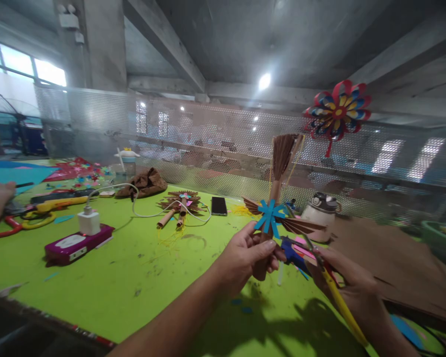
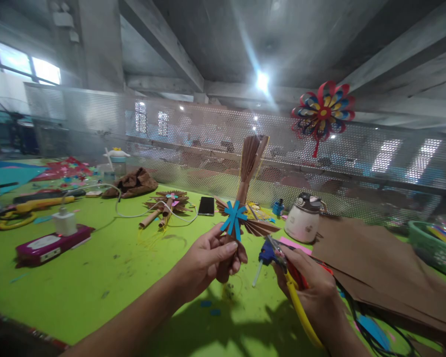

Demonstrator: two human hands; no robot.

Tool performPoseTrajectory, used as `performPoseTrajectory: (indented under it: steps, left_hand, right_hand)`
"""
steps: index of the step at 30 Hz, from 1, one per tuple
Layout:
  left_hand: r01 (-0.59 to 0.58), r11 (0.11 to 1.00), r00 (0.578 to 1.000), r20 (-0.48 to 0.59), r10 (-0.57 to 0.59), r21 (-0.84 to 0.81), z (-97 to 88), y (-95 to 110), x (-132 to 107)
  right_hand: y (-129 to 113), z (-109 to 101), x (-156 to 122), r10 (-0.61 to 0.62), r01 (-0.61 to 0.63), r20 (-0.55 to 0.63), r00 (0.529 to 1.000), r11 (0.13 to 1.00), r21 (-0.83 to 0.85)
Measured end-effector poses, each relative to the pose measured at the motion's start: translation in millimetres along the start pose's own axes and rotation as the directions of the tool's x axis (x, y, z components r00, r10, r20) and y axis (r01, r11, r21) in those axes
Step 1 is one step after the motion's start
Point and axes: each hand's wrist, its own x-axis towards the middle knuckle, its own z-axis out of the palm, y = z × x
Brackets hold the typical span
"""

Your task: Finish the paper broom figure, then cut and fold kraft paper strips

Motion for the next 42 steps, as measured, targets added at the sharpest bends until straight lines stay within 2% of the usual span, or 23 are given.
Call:
performPoseTrajectory:
  steps: [3,6,8,10,12,13,19,28,32,36,38,42]
  left_hand:
    - [-0.019,1.0,0.999,-0.036,0.019,-0.004,0.1,0.6,0.4]
    - [-0.038,0.999,0.996,-0.086,0.038,0.008,-0.8,0.5,1.9]
    - [-0.043,0.999,0.991,-0.128,0.047,0.03,-2.4,-0.2,3.4]
    - [-0.05,0.997,0.983,-0.174,0.059,0.054,-4.7,-1.6,5.4]
    - [-0.061,0.995,0.972,-0.224,0.076,0.074,-7.5,-3.3,7.5]
    - [-0.068,0.995,0.965,-0.248,0.085,0.079,-9.1,-4.2,8.6]
    - [-0.061,0.989,0.919,-0.38,0.109,0.136,-19.6,-9.2,13.0]
    - [-0.021,0.978,0.904,-0.414,0.108,0.207,-30.6,-14.5,18.1]
    - [-0.004,0.975,0.896,-0.432,0.103,0.224,-34.9,-16.3,19.8]
    - [0.018,0.978,0.889,-0.451,0.079,0.206,-39.3,-19.0,20.9]
    - [0.033,0.983,0.891,-0.451,0.053,0.179,-42.2,-20.7,22.3]
    - [0.065,0.985,0.891,-0.454,0.015,0.159,-48.4,-24.1,25.6]
  right_hand:
    - [8.9,1.6,-2.2,0.026,-0.026,-0.062,0.998,1.0,-0.001]
    - [18.8,1.5,-1.2,0.201,-0.201,-0.013,0.98,0.977,-0.068]
    - [24.0,1.6,1.3,0.384,-0.361,0.113,0.916,0.915,-0.183]
    - [28.0,3.3,3.0,0.533,-0.451,0.254,0.807,0.834,-0.317]
    - [30.8,7.1,1.8,0.602,-0.455,0.358,0.714,0.787,-0.417]
    - [31.7,9.7,-0.1,0.61,-0.437,0.392,0.689,0.781,-0.446]
    - [27.3,22.5,-13.6,0.558,-0.355,0.537,0.632,0.825,-0.44]
    - [32.0,12.2,-12.0,0.512,-0.293,0.603,0.612,0.855,-0.429]
    - [29.8,7.0,-5.7,0.521,-0.353,0.513,0.682,0.849,-0.393]
    - [19.2,11.3,-4.0,0.467,-0.421,0.462,0.754,0.883,-0.207]
    - [13.3,15.1,-5.1,0.414,-0.404,0.477,0.776,0.906,-0.13]
    - [5.3,19.7,-7.1,0.335,-0.37,0.515,0.789,0.928,-0.038]
